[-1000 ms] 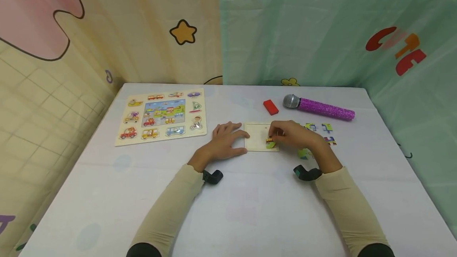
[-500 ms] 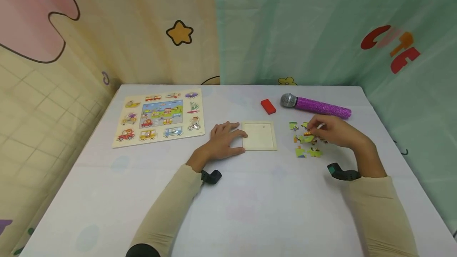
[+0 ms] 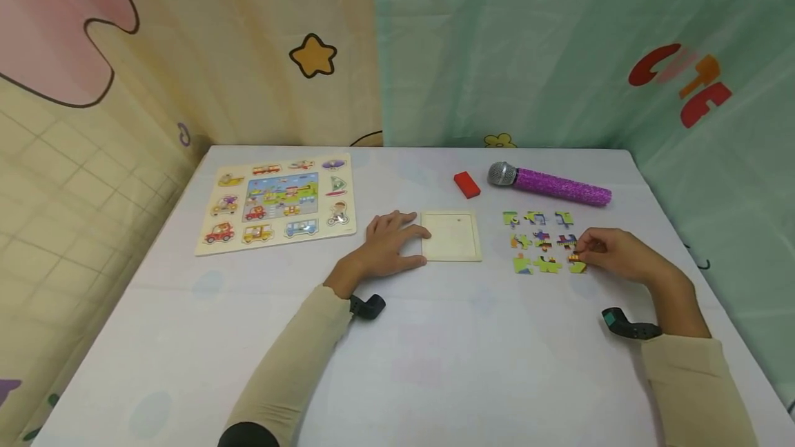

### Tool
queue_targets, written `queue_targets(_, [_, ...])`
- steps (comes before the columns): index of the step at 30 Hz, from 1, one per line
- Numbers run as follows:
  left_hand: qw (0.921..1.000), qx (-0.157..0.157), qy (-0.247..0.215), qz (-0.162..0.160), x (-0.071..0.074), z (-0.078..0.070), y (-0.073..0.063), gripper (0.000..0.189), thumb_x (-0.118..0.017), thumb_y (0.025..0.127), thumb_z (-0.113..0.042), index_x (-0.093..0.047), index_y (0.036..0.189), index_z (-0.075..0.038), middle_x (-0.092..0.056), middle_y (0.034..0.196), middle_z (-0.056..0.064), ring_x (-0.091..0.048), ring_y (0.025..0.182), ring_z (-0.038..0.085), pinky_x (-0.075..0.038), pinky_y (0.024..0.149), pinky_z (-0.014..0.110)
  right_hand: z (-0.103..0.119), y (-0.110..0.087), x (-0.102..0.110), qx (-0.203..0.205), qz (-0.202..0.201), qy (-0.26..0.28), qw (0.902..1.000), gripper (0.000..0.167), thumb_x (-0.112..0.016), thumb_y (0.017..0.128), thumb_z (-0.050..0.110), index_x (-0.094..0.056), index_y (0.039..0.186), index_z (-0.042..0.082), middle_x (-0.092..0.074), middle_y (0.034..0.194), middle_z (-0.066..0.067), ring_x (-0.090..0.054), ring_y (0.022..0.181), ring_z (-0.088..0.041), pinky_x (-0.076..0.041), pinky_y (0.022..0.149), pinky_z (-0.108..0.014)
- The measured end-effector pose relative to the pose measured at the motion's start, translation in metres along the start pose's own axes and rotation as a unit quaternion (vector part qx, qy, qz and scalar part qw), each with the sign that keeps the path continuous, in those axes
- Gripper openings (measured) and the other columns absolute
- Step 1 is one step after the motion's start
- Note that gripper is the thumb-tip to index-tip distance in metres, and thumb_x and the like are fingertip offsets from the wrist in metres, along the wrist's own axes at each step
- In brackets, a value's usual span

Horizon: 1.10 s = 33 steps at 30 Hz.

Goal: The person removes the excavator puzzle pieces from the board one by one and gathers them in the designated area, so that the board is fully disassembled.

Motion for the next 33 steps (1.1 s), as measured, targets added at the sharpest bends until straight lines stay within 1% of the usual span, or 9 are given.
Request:
queue_targets(6, [0.9999,0.008,0.01,0.001,0.0,0.001,0.002,0.047,-0.065,0.096,-0.049,-0.055,0.139,-0.034,-0.026,0.164,0.005,-0.012,0.149,0.034,-0.008,0.116,0.055,0.01,0.004,0.001,-0.002,-0.002,-0.044,0.999,0.008,-0.072,0.091,0.0,-0.07,0.089,0.007,-0.066,0.081,0.001,-0.055,0.077,-0.019,-0.047,0.066,-0.028])
queue_targets(10, [1.0,0.005,0.005,0.0,0.0,0.0,0.003,0.047,-0.066,0.096,-0.048,-0.056,0.139,-0.032,-0.027,0.163,0.006,-0.012,0.149,0.035,-0.008,0.116,0.056,0.013,0.007,0.0,-0.007,0.004,-0.068,0.9976,0.01,-0.074,0.089,0.0,-0.07,0.083,0.008,-0.066,0.079,0.002,-0.055,0.076,-0.021,-0.046,0.066,-0.034])
queue_targets(13, [1.0,0.003,0.001,-0.001,0.0,-0.001,0.004,0.047,-0.067,0.096,-0.048,-0.056,0.139,-0.032,-0.027,0.164,0.006,-0.012,0.149,0.036,-0.008,0.116,0.057,0.014,0.008,0.001,-0.015,-0.003,-0.083,0.9964,0.012,-0.074,0.088,-0.001,-0.071,0.082,0.009,-0.066,0.078,0.002,-0.055,0.077,-0.022,-0.045,0.067,-0.037])
queue_targets(16, [1.0,0.004,-0.004,0.001,-0.002,0.0,0.005,0.047,-0.067,0.096,-0.048,-0.057,0.139,-0.032,-0.027,0.164,0.006,-0.012,0.149,0.036,-0.007,0.115,0.058,0.012,0.008,0.0,-0.02,-0.007,-0.084,0.9962,0.012,-0.074,0.088,-0.001,-0.071,0.081,0.009,-0.066,0.078,0.001,-0.054,0.076,-0.022,-0.044,0.066,-0.037])
queue_targets(20, [1.0,0.005,-0.006,0.005,-0.006,0.003,0.006,0.048,-0.067,0.095,-0.049,-0.057,0.139,-0.032,-0.027,0.164,0.007,-0.012,0.148,0.037,-0.007,0.115,0.058,0.012,0.008,-0.002,-0.013,-0.009,-0.082,0.9965,0.014,-0.074,0.087,-0.002,-0.069,0.079,0.009,-0.067,0.077,0.0,-0.054,0.074,-0.02,-0.044,0.064,-0.037])
queue_targets(23, [1.0,0.001,-0.004,0.006,-0.009,0.003,0.007,0.049,-0.066,0.095,-0.05,-0.056,0.14,-0.033,-0.027,0.163,0.006,-0.014,0.148,0.036,-0.008,0.115,0.057,0.011,0.006,-0.003,-0.016,-0.011,-0.093,0.9955,0.016,-0.074,0.087,-0.002,-0.068,0.078,0.01,-0.067,0.077,-0.001,-0.054,0.073,-0.02,-0.044,0.064,-0.037])
queue_targets(29, [0.9998,-0.005,-0.017,0.001,-0.008,0.003,0.009,0.051,-0.068,0.095,-0.049,-0.055,0.141,-0.032,-0.027,0.163,0.006,-0.014,0.148,0.035,-0.007,0.115,0.057,0.007,0.005,-0.002,-0.031,-0.005,-0.097,0.9948,0.014,-0.074,0.088,0.0,-0.068,0.08,0.01,-0.066,0.079,-0.001,-0.053,0.075,-0.022,-0.043,0.064,-0.037])
queue_targets(31, [0.9997,-0.005,-0.023,-0.001,-0.007,0.003,0.01,0.052,-0.068,0.095,-0.048,-0.053,0.142,-0.031,-0.028,0.163,0.006,-0.014,0.148,0.035,-0.007,0.116,0.057,0.006,0.004,0.0,-0.035,-0.001,-0.091,0.9952,0.01,-0.073,0.09,0.003,-0.069,0.083,0.009,-0.066,0.081,-0.001,-0.054,0.077,-0.023,-0.044,0.066,-0.037])
queue_targets(33, [0.9995,-0.005,-0.03,-0.001,-0.006,0.003,0.011,0.053,-0.067,0.095,-0.047,-0.052,0.143,-0.031,-0.029,0.162,0.005,-0.016,0.148,0.033,-0.008,0.116,0.056,0.005,0.003,0.002,-0.037,-0.002,-0.087,0.9955,0.003,-0.071,0.093,0.006,-0.07,0.09,0.007,-0.067,0.085,-0.003,-0.056,0.081,-0.025,-0.046,0.068,-0.04])
Point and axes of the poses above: each hand's wrist, its own y-axis towards the middle knuckle, its own x-axis out of the back of the hand, z = x × y, the point moved 9 cm from there along y, towards the middle knuckle
